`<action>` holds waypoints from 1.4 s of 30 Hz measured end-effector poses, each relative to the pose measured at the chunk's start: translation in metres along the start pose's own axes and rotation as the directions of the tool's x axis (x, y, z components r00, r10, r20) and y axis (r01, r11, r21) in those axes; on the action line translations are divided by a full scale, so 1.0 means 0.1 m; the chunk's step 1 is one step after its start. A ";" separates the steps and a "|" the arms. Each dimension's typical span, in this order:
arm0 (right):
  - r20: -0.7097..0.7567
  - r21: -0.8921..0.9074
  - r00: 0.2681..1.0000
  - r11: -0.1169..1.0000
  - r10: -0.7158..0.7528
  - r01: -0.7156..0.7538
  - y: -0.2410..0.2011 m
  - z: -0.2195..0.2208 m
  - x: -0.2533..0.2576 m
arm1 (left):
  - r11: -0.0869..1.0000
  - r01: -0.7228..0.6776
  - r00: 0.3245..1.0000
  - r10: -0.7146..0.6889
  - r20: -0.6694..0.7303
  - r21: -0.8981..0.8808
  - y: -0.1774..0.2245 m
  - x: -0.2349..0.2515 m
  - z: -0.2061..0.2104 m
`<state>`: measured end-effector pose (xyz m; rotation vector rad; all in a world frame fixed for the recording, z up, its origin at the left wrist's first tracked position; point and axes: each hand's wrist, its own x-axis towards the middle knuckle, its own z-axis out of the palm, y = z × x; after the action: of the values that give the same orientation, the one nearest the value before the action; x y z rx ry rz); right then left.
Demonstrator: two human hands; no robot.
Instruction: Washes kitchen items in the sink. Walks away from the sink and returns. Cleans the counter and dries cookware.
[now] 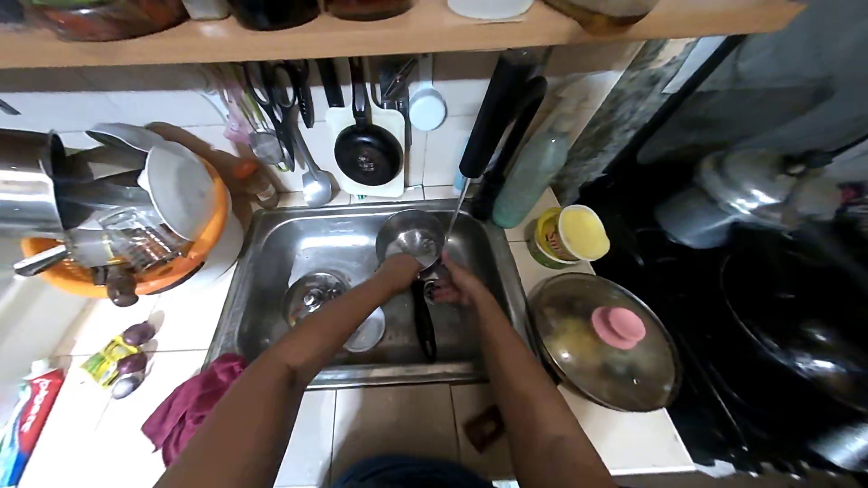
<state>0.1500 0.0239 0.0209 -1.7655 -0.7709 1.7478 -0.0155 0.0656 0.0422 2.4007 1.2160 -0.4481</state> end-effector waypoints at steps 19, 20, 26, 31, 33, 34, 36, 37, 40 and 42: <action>0.118 -0.327 0.989 0.944 0.084 -0.041 -0.01 -0.10 -1.01 | 0.901 -0.275 0.957 0.291 -0.002 -0.336 0.01 0.10 0.02; 0.116 -0.349 0.990 0.937 0.074 -0.029 0.00 -0.12 -1.04 | 0.940 -0.279 0.960 0.278 -0.034 -0.198 -0.06 0.19 0.04; 0.135 -0.377 0.981 0.923 0.140 -0.080 -0.02 -0.18 -1.07 | 0.820 -0.107 0.920 0.297 -0.257 0.562 -0.11 0.35 -0.41; 0.099 -0.322 0.989 0.944 0.106 -0.069 -0.01 -0.17 -1.11 | 0.881 -0.002 0.972 0.113 -0.207 0.473 0.01 0.41 -0.33; 0.087 -0.281 0.992 0.958 0.094 -0.066 -0.03 -0.16 -1.11 | 0.971 -0.018 0.982 0.062 -0.176 0.240 0.10 0.37 -0.12; 0.087 -0.255 0.991 0.964 0.098 -0.073 -0.02 -0.14 -1.11 | 0.982 -0.060 0.993 0.077 -0.091 0.177 0.19 0.30 -0.05; 0.101 -0.192 0.990 0.978 0.101 -0.080 0.04 -0.12 -1.10 | 0.986 -0.164 0.975 0.165 0.148 -0.019 0.39 0.13 -0.15; 0.118 -0.142 0.989 0.987 0.093 -0.076 0.09 -0.12 -1.10 | 0.967 -0.196 0.955 0.226 0.192 -0.163 0.45 0.08 -0.23; 0.180 -0.013 0.982 0.998 0.061 -0.060 0.22 -0.09 -1.09 | 0.861 -0.275 0.948 0.318 0.031 -0.429 0.50 0.12 -0.27; 0.206 -0.010 0.977 0.999 0.053 -0.052 0.25 -0.08 -1.11 | 0.897 -0.319 0.948 0.303 -0.100 -0.306 0.54 0.18 -0.24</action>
<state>0.1588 -0.0732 0.0805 -1.6376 -0.8196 1.9891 0.0414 0.0610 0.0656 2.2734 0.8223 -0.0828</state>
